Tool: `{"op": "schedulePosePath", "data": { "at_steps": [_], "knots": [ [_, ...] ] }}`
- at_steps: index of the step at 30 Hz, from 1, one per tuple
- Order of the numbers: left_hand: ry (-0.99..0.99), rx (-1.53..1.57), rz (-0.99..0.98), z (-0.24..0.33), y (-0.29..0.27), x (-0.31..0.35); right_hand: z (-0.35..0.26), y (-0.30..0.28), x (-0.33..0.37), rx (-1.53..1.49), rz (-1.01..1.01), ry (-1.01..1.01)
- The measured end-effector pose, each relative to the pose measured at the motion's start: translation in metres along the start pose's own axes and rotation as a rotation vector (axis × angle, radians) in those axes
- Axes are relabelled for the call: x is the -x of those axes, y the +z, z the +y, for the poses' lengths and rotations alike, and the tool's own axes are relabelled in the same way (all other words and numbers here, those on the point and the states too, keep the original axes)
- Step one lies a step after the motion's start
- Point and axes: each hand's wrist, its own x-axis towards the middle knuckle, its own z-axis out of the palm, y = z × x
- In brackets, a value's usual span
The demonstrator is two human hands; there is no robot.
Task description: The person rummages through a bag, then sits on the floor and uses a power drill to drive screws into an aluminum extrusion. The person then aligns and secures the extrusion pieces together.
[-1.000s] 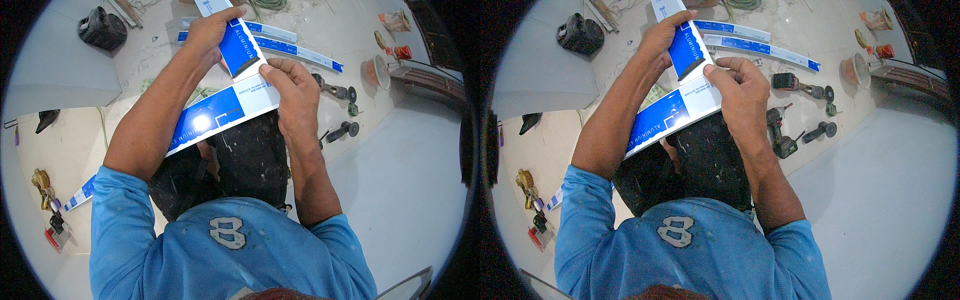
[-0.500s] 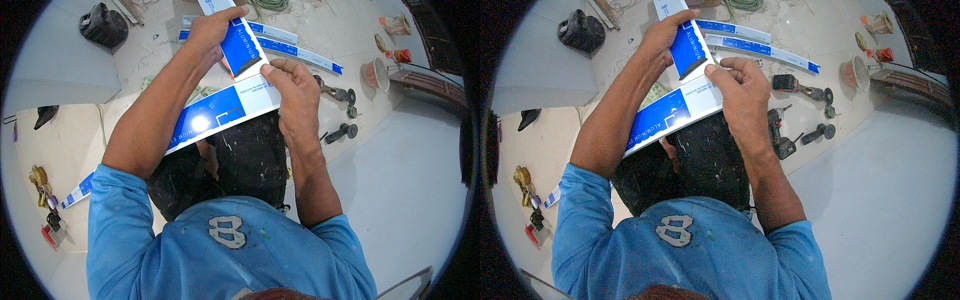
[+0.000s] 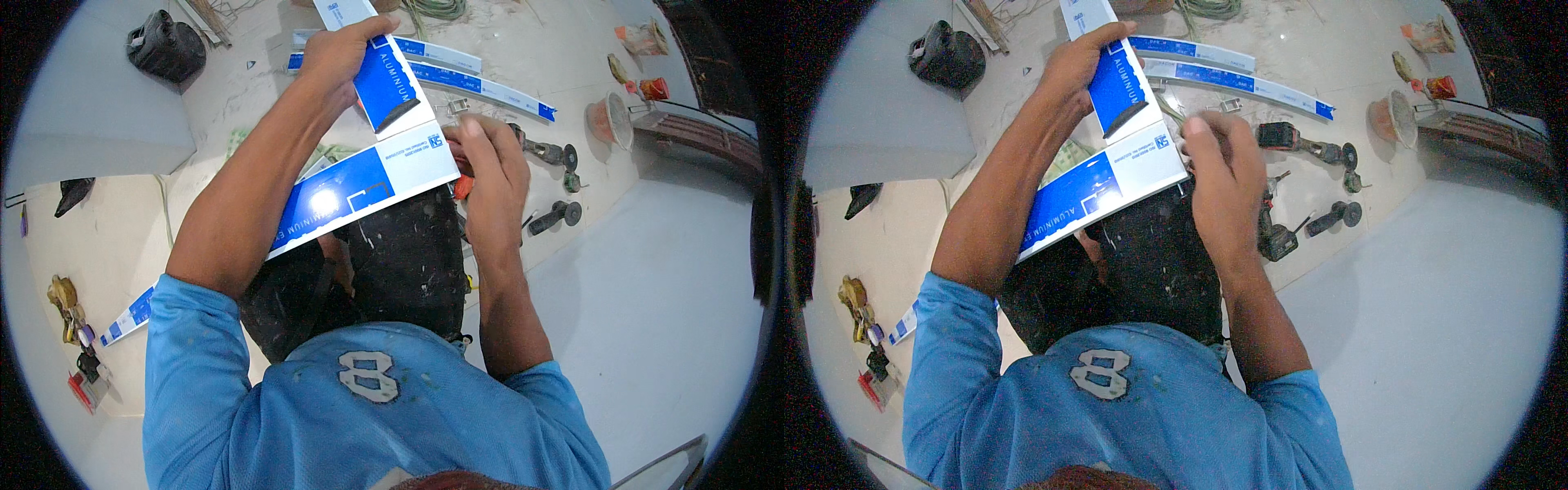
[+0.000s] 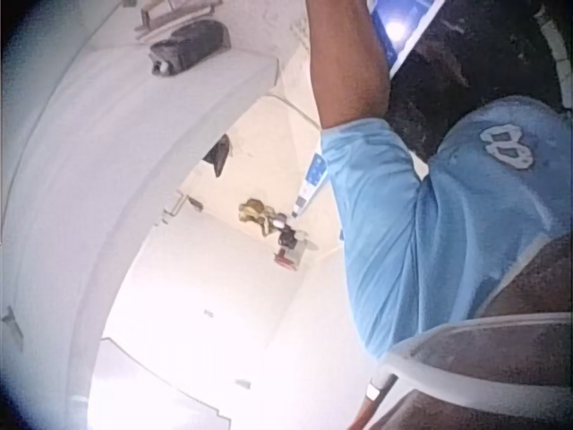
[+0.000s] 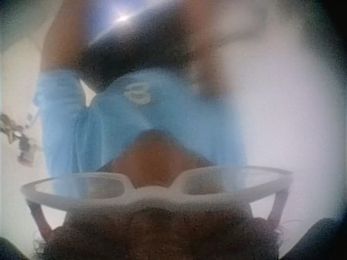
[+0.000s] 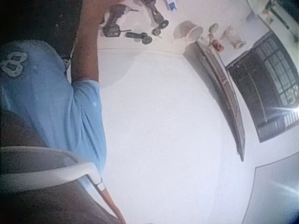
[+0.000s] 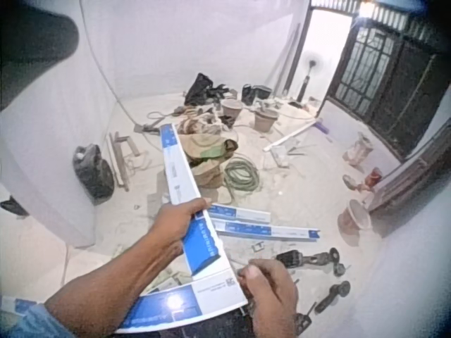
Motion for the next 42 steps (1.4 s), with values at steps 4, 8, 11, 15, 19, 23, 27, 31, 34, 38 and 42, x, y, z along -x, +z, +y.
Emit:
{"op": "schedulePosePath", "data": {
  "at_steps": [4,8,11,15,19,23,27,31,34,38,42],
  "knots": [
    [-0.022,0.016,-0.008,0.002,0.001,0.000,0.005,-0.013,0.015,0.177,0.028,-0.288],
    [-0.050,0.064,-0.002,0.003,0.001,0.002,-0.017,0.000,-0.003,0.172,-0.107,-0.113],
    [0.003,0.124,-0.060,0.003,0.005,0.002,-0.016,0.008,-0.020,0.136,-0.239,0.032],
    [0.009,0.087,-0.026,0.000,0.002,0.000,-0.009,0.013,-0.025,0.158,-0.288,0.014],
    [0.005,0.081,-0.036,-0.001,0.001,0.000,-0.011,0.016,-0.023,0.086,-0.295,0.033],
    [0.011,0.067,-0.048,-0.002,0.000,0.001,-0.008,0.015,-0.024,0.105,-0.288,0.020],
    [-0.010,0.053,-0.044,-0.001,0.000,0.001,-0.012,0.015,-0.017,0.152,-0.258,0.035],
    [0.001,0.063,-0.037,-0.004,-0.002,-0.001,-0.009,0.008,0.010,0.300,-0.209,-0.216],
    [-0.010,0.092,-0.067,-0.003,-0.002,-0.002,-0.001,0.005,0.023,0.294,-0.215,-0.273],
    [0.003,0.071,-0.054,-0.001,-0.002,0.002,0.003,0.003,0.022,0.248,-0.201,-0.339],
    [0.006,0.056,-0.039,0.004,-0.001,0.008,0.003,0.005,0.025,0.211,-0.171,-0.287]
  ]
}}
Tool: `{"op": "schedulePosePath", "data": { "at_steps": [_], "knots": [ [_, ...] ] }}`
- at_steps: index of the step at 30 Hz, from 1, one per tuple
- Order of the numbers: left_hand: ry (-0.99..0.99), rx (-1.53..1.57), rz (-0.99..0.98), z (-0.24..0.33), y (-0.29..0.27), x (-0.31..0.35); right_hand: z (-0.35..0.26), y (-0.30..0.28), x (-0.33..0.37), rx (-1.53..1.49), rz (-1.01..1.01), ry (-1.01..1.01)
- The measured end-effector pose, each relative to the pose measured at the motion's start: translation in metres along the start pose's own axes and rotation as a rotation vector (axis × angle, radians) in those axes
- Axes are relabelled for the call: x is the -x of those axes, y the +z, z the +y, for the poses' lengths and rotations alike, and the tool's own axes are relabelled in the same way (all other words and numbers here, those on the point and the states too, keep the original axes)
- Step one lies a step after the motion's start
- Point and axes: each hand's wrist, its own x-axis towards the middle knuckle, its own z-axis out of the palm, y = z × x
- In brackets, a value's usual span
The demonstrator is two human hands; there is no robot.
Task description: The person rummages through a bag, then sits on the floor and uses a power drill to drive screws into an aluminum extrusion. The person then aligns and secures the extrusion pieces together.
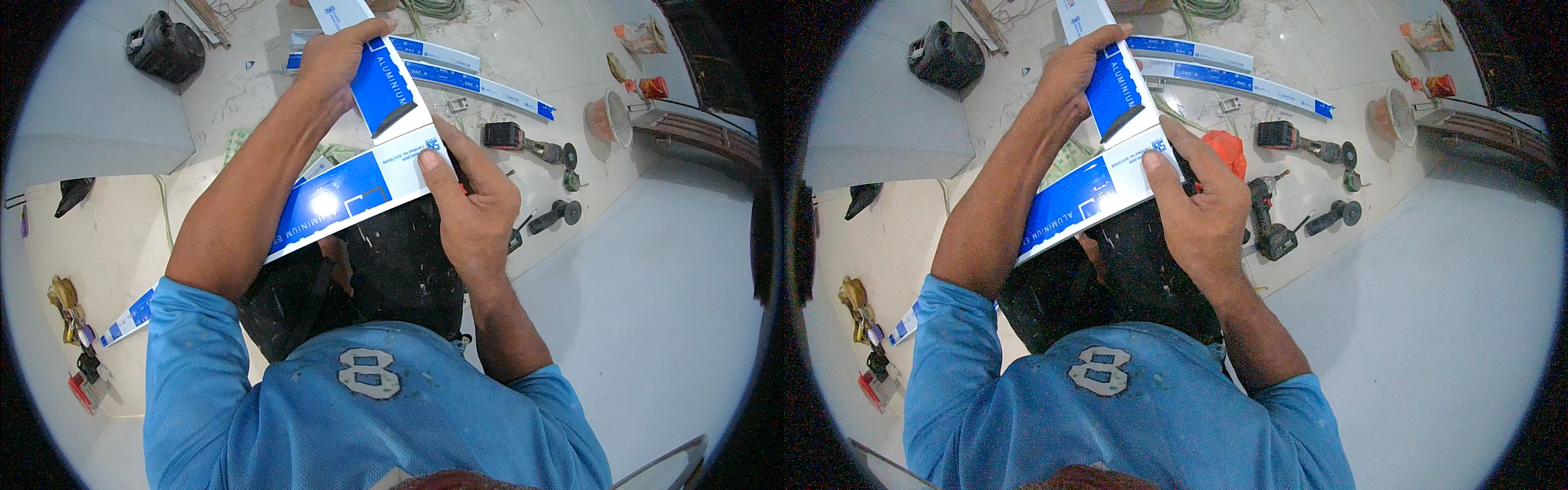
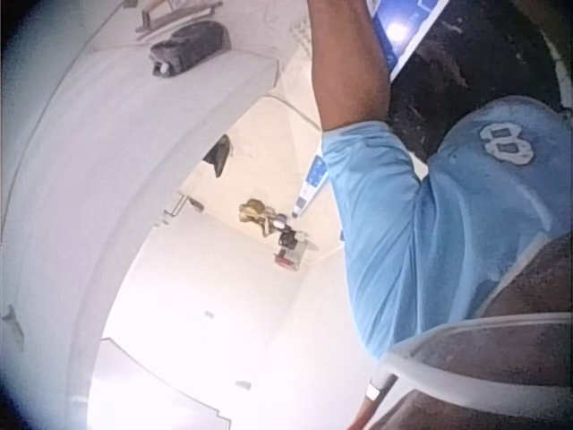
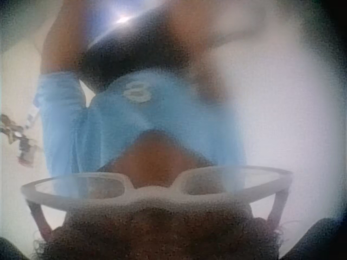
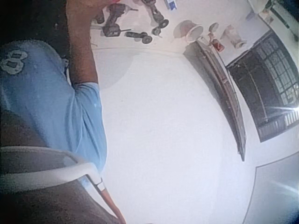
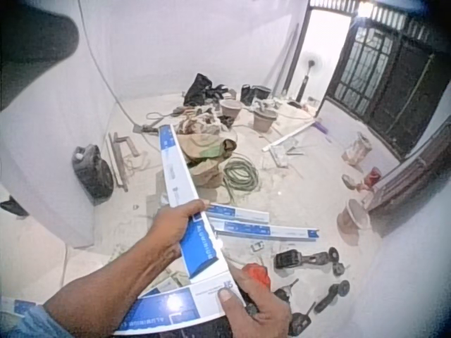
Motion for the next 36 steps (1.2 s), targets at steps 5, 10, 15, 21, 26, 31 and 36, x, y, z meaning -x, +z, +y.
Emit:
{"op": "schedulePosePath", "data": {
  "at_steps": [5,10,15,21,26,31,36],
  "knots": [
    [-0.006,0.003,-0.010,-0.002,-0.003,-0.005,0.009,0.003,0.001,-0.061,0.021,-0.017],
    [-0.001,0.018,-0.023,-0.002,-0.004,-0.004,0.006,0.003,0.000,-0.067,0.002,-0.016],
    [0.000,0.030,-0.040,-0.001,-0.005,-0.002,0.005,0.003,-0.001,-0.005,0.010,-0.059],
    [0.019,-0.010,-0.024,-0.004,-0.007,-0.004,0.005,0.002,-0.001,0.024,0.003,-0.051],
    [0.014,-0.003,-0.027,0.001,-0.005,0.001,0.008,0.005,0.001,-0.014,0.015,-0.035],
    [0.016,0.001,-0.015,0.002,-0.003,0.003,0.005,0.006,0.003,0.004,0.031,-0.065],
    [0.021,0.002,-0.009,0.001,-0.002,0.003,0.012,0.001,0.002,0.060,-0.018,-0.101]
  ]
}}
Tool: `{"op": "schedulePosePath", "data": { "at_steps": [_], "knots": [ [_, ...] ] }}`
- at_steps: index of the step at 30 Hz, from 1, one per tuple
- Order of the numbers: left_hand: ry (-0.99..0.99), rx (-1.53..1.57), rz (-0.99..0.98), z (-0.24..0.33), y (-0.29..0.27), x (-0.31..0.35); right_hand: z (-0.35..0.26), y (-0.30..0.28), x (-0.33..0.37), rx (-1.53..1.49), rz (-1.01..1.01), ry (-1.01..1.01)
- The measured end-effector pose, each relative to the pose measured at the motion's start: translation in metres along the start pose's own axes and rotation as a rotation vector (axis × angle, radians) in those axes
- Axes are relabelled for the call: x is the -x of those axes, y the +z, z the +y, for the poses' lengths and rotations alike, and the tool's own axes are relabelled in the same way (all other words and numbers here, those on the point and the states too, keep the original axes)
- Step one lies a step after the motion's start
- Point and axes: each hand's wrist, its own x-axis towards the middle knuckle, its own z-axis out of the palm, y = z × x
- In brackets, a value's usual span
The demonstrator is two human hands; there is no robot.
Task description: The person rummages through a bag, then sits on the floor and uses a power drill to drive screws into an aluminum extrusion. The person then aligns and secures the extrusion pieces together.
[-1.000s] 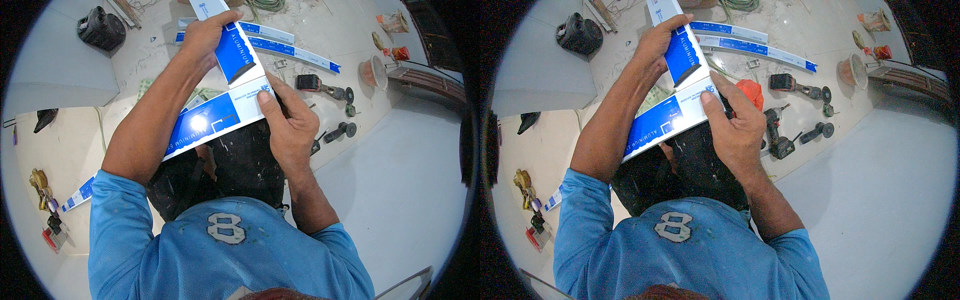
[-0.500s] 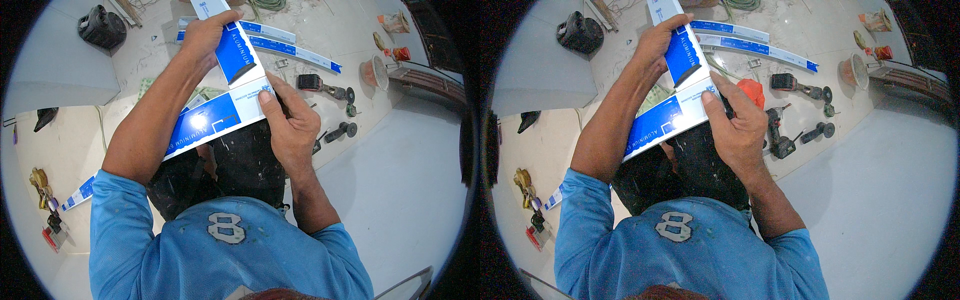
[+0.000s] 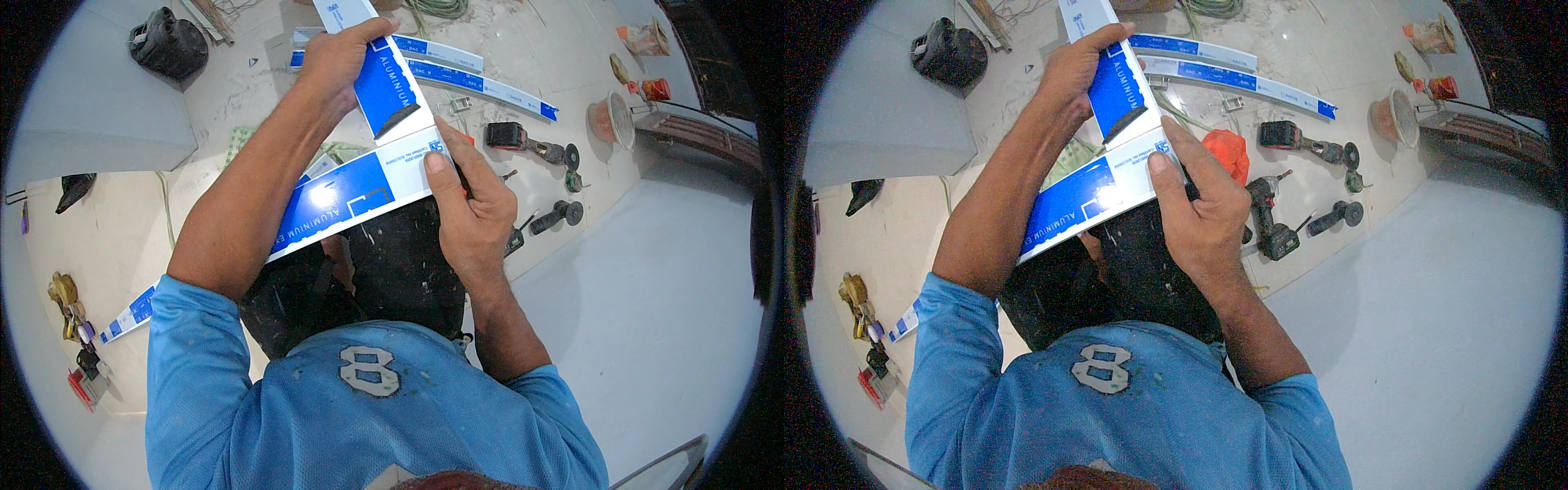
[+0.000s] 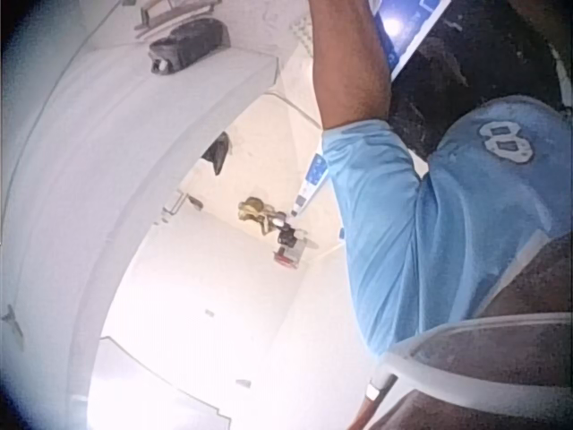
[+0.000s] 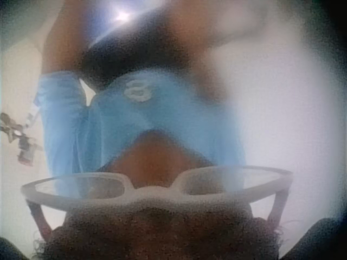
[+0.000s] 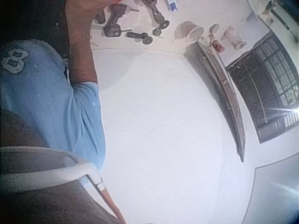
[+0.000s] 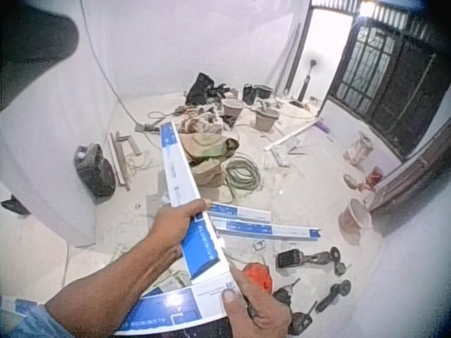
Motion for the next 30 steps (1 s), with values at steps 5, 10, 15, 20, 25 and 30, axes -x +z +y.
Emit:
{"op": "schedulePosePath", "data": {
  "at_steps": [5,10,15,20,25,30],
  "knots": [
    [-0.018,-0.004,-0.004,-0.004,-0.003,-0.003,0.002,-0.008,0.013,0.078,0.151,0.000],
    [-0.039,0.017,-0.025,-0.002,-0.005,-0.007,-0.009,-0.024,0.044,0.220,0.179,0.058],
    [-0.033,0.021,-0.014,-0.003,-0.004,-0.011,-0.001,-0.018,0.044,0.368,0.169,-0.071],
    [-0.039,0.004,0.001,-0.002,-0.005,-0.008,-0.005,-0.015,0.038,0.397,0.164,-0.104],
    [-0.030,0.024,-0.003,-0.002,-0.005,-0.009,0.002,-0.009,0.039,0.378,0.178,-0.119],
    [-0.031,0.042,-0.003,0.000,-0.003,-0.009,0.004,-0.006,0.040,0.320,0.146,-0.038]
  ]
}}
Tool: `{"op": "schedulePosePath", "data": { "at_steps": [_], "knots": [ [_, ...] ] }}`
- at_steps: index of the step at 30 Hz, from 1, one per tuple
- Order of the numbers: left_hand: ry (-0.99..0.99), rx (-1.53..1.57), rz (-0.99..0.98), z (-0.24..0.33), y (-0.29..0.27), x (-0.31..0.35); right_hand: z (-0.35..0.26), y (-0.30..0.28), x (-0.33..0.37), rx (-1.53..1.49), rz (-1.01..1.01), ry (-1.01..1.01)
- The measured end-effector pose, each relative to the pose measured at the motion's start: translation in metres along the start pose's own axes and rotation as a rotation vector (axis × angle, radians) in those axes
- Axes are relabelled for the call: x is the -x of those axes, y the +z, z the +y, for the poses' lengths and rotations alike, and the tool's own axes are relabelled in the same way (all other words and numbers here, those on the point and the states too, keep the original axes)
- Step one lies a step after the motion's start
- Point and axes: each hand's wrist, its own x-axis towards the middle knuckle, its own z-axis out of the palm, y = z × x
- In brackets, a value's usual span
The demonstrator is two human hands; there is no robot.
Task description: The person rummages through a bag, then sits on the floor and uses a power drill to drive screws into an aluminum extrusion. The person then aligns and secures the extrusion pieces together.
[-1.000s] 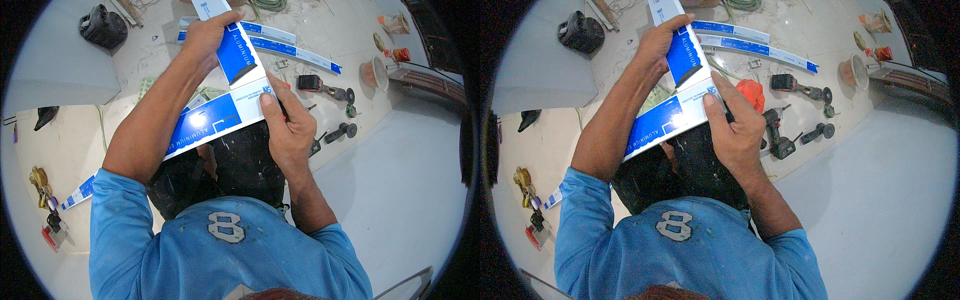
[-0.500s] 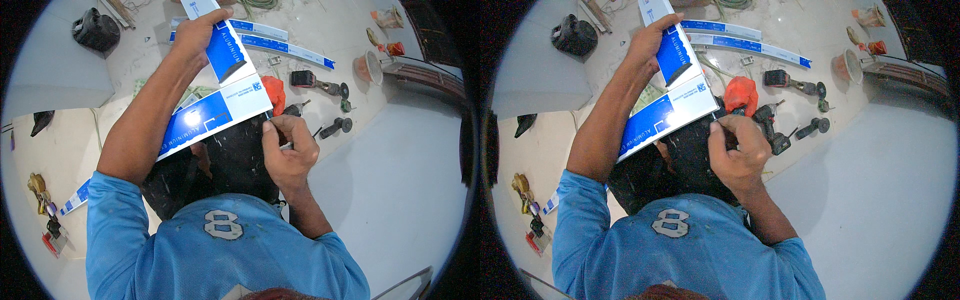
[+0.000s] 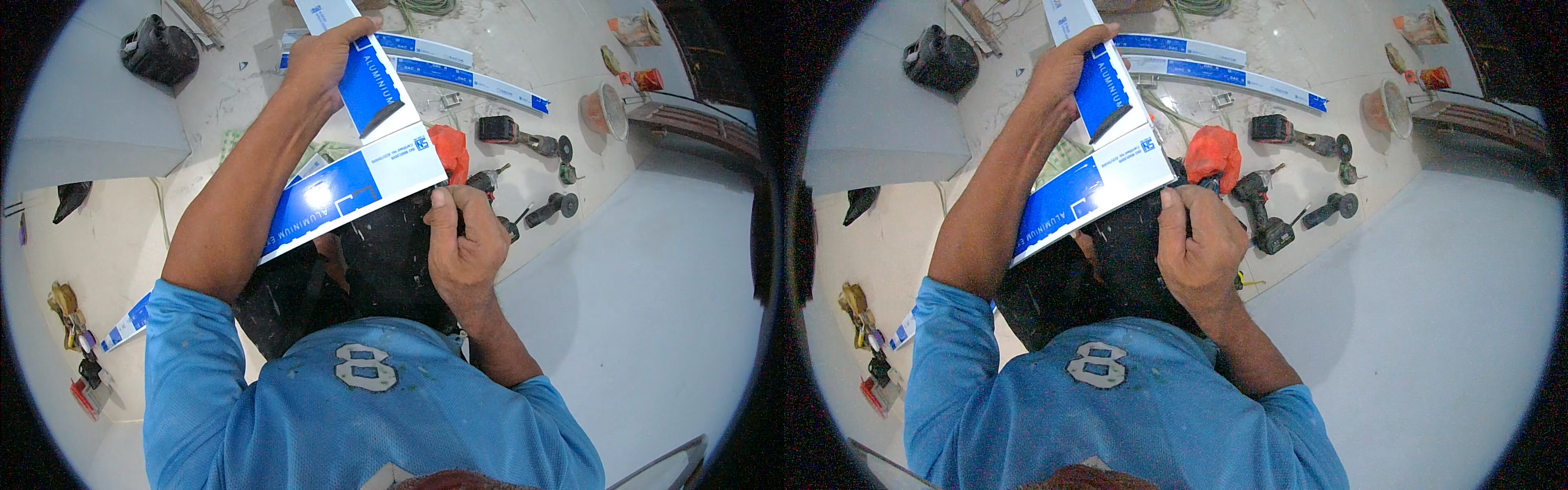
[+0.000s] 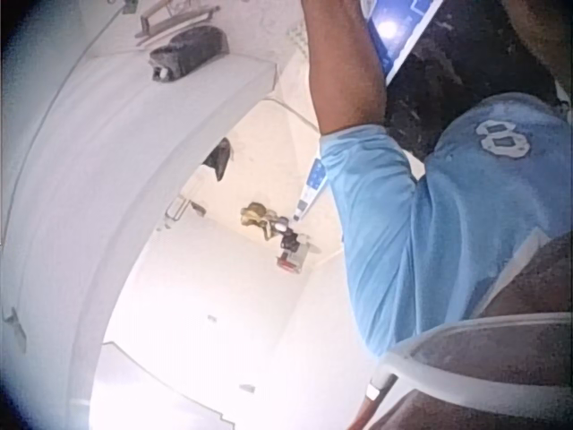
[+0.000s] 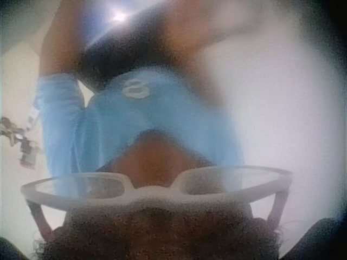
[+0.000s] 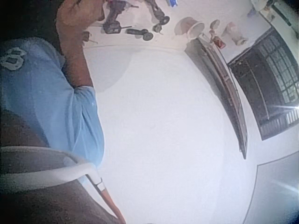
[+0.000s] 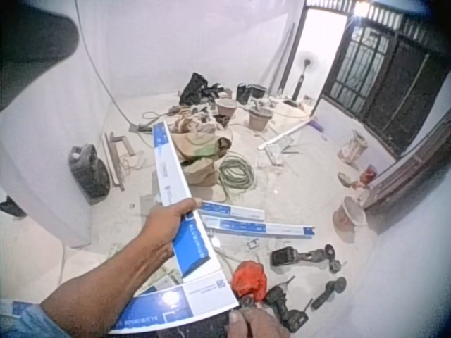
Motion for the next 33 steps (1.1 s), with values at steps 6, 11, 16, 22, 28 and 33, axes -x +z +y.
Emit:
{"op": "schedulePosePath", "data": {
  "at_steps": [6,11,16,22,28,33],
  "knots": [
    [0.003,-0.049,0.007,-0.0003,-0.0032,-0.0002,-0.0018,0.0030,-0.0026,-0.027,0.061,-0.067],
    [0.012,-0.029,0.003,0.0008,-0.0011,0.0012,0.0021,0.0020,-0.0009,-0.039,-0.015,0.021],
    [0.014,-0.045,0.005,0.0004,-0.0029,-0.0006,0.0015,0.0061,-0.0023,-0.026,0.043,-0.025],
    [0.014,-0.086,0.012,0.0012,-0.0041,-0.0006,0.0013,0.0057,-0.0045,-0.049,0.013,0.000],
    [0.021,-0.053,-0.003,0.0050,-0.0024,0.0008,-0.0006,0.0043,-0.0066,-0.080,0.007,-0.031],
    [0.012,-0.071,0.011,0.0041,-0.0032,0.0009,0.0025,0.0020,-0.0048,-0.081,-0.002,-0.039]
  ]
}}
